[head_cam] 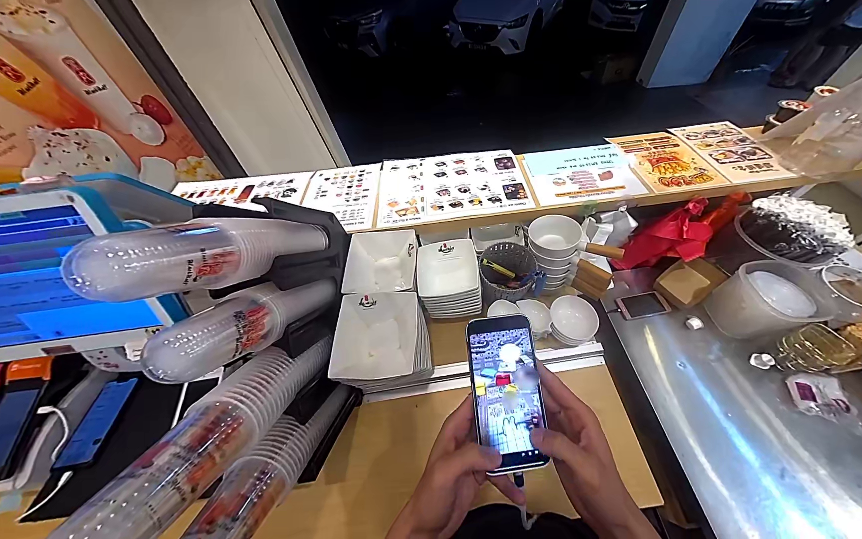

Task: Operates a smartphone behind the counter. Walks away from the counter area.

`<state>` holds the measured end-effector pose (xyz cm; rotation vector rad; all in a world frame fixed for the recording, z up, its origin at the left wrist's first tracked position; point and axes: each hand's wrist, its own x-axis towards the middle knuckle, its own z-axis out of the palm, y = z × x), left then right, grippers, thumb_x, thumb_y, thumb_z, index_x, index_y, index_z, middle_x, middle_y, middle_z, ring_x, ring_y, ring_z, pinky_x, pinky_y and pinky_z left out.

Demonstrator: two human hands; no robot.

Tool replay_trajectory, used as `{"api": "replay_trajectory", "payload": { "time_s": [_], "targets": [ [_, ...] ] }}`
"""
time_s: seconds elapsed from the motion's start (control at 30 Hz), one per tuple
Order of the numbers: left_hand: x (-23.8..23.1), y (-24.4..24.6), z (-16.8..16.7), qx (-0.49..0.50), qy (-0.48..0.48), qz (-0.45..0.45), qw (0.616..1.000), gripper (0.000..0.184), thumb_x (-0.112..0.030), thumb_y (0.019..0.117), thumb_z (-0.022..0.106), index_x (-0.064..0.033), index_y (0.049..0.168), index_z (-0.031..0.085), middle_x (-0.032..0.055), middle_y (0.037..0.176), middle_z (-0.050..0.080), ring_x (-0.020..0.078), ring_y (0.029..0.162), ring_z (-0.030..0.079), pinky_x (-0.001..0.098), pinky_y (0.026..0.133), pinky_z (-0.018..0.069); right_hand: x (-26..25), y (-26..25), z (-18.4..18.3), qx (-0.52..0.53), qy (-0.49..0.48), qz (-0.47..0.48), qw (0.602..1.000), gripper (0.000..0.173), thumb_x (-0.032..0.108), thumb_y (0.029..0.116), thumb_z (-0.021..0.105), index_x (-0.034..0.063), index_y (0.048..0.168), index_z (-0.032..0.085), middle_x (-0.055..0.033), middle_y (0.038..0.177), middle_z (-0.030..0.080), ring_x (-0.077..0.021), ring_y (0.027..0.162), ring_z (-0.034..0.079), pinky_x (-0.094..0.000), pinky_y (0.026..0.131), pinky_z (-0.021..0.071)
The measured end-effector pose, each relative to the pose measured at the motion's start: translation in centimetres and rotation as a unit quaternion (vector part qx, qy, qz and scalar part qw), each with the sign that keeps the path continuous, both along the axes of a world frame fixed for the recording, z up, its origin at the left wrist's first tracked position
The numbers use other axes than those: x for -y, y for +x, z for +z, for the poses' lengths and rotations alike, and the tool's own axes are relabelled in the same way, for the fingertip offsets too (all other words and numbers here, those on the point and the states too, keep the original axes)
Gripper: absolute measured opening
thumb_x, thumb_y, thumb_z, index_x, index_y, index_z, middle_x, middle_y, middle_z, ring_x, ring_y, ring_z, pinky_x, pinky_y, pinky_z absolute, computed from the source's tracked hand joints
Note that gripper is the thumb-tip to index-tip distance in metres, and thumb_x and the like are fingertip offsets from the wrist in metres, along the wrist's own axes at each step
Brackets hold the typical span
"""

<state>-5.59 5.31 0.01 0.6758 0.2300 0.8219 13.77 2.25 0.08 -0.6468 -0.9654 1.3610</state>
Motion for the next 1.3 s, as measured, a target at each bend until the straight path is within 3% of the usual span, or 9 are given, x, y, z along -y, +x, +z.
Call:
{"api": "replay_trajectory", "payload": {
  "time_s": [0.1,0.23,0.47,0.7,1.07,1.3],
  "targets": [
    [-0.2,-0.1,0.8,-0.002,0.013,-0.003,1.0,0.057,-0.005,0.0917,0.063,-0.0117,0.145,0.046,0.0174,0.132,0.065,0.0311,0.108,0.071,0.0449,0.071,0.0644,-0.1,0.0,0.8,0.001,0.012,0.005,1.0,0.086,0.01,0.0939,0.066,-0.0092,0.159,0.015,-0.0242,0.15,0.051,-0.0293,0.131,0.059,-0.0436,0.11,0.0509],
    [-0.4,-0.4,1.2,0.001,0.027,-0.009,1.0,0.057,-0.005,0.0914,0.063,-0.0122,0.146,0.048,0.0169,0.133,0.064,0.0306,0.109,0.071,0.0448,0.069,0.0645,0.0,-0.4,1.8,0.01,0.035,0.002,0.999,0.093,0.004,0.0941,0.063,0.001,0.164,0.001,-0.0264,0.147,0.052,-0.0347,0.127,0.062,-0.0484,0.106,0.0538],
    [-0.4,-0.5,1.3,0.002,0.059,-0.016,0.998,0.059,-0.005,0.0916,0.061,-0.0136,0.147,0.045,0.0156,0.134,0.064,0.0292,0.109,0.071,0.0436,0.069,0.0645,0.1,-0.5,2.2,0.033,0.04,-0.022,0.998,0.083,0.0,0.096,0.059,-0.0028,0.163,0.01,-0.0252,0.146,0.054,-0.033,0.126,0.063,-0.0465,0.106,0.0545],
    [-0.4,-0.5,1.3,-0.016,0.063,-0.01,0.998,0.06,-0.004,0.0904,0.062,-0.0141,0.147,0.045,0.0137,0.132,0.065,0.0272,0.109,0.071,0.0417,0.069,0.0641,0.2,-0.8,2.4,0.036,0.034,-0.036,0.998,0.076,-0.004,0.099,0.053,-0.0039,0.162,0.01,-0.0244,0.142,0.058,-0.0321,0.122,0.066,-0.0465,0.104,0.0562],
    [0.2,-0.6,1.6,-0.024,0.053,0.004,0.998,0.06,-0.001,0.0884,0.061,-0.0134,0.145,0.047,0.0139,0.13,0.067,0.0266,0.105,0.072,0.0414,0.067,0.064,0.2,-0.8,1.8,0.023,0.048,-0.021,0.998,0.081,-0.009,0.0939,0.053,-0.0037,0.162,0.011,-0.0258,0.14,0.059,-0.0341,0.122,0.066,-0.0483,0.104,0.0556],
    [0.2,-0.4,1.3,-0.018,0.061,-0.002,0.998,0.058,-0.002,0.0898,0.063,-0.0148,0.145,0.048,0.013,0.132,0.066,0.0263,0.108,0.071,0.04,0.068,0.0642,0.3,-0.4,1.1,0.01,0.065,-0.002,0.998,0.09,0.001,0.0915,0.064,-0.0026,0.163,0.008,-0.0254,0.145,0.055,-0.0333,0.128,0.061,-0.048,0.109,0.0516]
  ]
}}
